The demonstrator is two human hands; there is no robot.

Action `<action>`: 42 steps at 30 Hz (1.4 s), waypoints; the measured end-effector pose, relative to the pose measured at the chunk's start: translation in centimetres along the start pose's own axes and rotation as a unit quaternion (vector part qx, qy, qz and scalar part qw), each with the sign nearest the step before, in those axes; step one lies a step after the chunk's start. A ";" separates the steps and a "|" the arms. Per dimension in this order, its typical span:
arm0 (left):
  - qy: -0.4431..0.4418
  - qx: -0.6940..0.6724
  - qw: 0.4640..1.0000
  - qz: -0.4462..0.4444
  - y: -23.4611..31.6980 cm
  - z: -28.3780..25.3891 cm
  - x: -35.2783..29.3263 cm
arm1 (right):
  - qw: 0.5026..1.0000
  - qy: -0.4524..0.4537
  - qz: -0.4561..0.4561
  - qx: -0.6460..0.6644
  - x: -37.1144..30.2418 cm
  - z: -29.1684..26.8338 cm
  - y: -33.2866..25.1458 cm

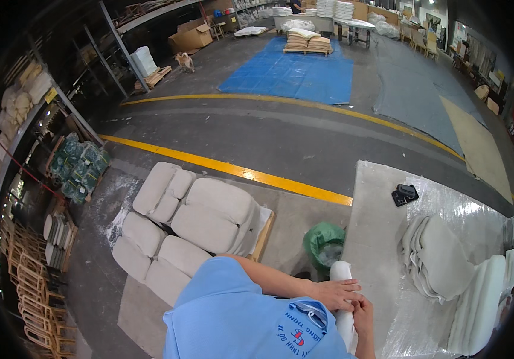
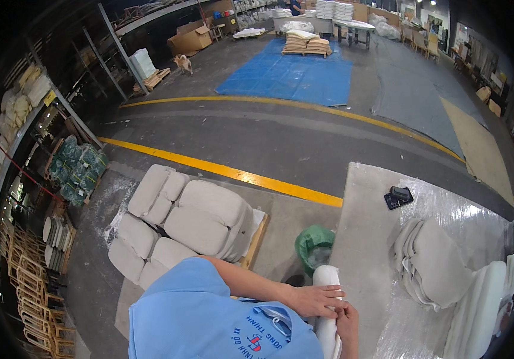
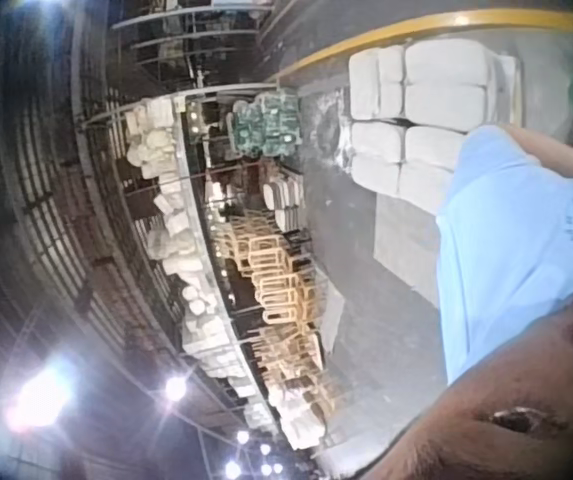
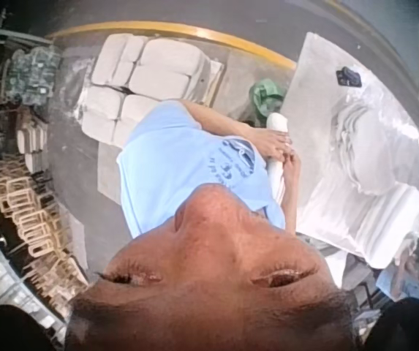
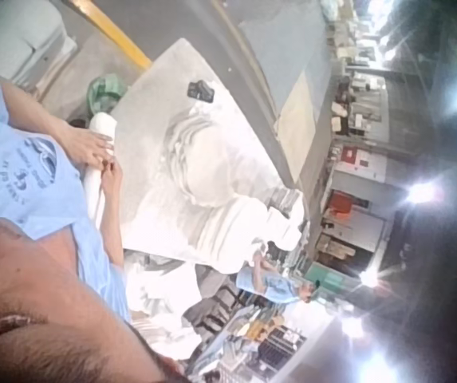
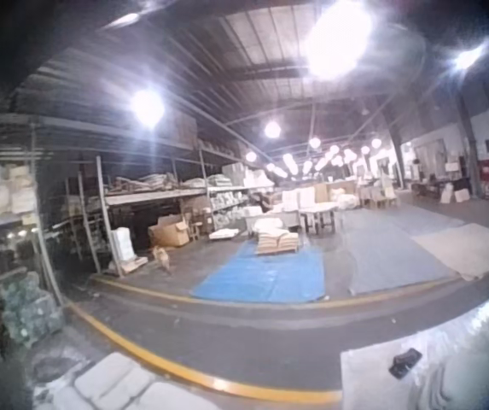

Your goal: The person inserts white foam cushions into gray fabric covers, aligns the edges, and zips them closed. The finished cushion is placed on a nearby stack. The person repeats this process with additional cushions.

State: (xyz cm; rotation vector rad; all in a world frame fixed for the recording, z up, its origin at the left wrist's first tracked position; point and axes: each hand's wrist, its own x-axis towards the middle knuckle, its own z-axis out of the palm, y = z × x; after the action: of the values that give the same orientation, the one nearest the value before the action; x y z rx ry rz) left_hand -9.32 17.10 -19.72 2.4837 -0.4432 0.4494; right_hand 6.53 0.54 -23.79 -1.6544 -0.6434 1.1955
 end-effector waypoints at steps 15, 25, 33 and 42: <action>-0.034 0.034 0.999 -0.018 0.3 0.0 -1.0 | 0.997 -0.011 -0.002 -0.077 0.5 0.0 0.5; -0.067 0.060 0.996 -0.024 -0.3 -0.5 -1.3 | 0.950 -0.035 -0.062 -0.304 0.8 -0.5 0.5; -0.106 0.054 0.990 -0.081 0.6 -0.9 0.7 | 0.918 0.073 0.006 -0.390 0.7 -3.8 6.5; -0.243 0.101 0.960 -0.096 1.3 -2.2 2.5 | 0.984 0.077 0.117 -0.112 -9.6 -7.7 1.8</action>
State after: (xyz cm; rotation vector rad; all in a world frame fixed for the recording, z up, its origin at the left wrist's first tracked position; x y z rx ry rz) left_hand -8.11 16.89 -16.35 2.7983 -0.3517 -0.2155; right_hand 9.70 -11.16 -21.01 -2.0363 -0.5102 1.1782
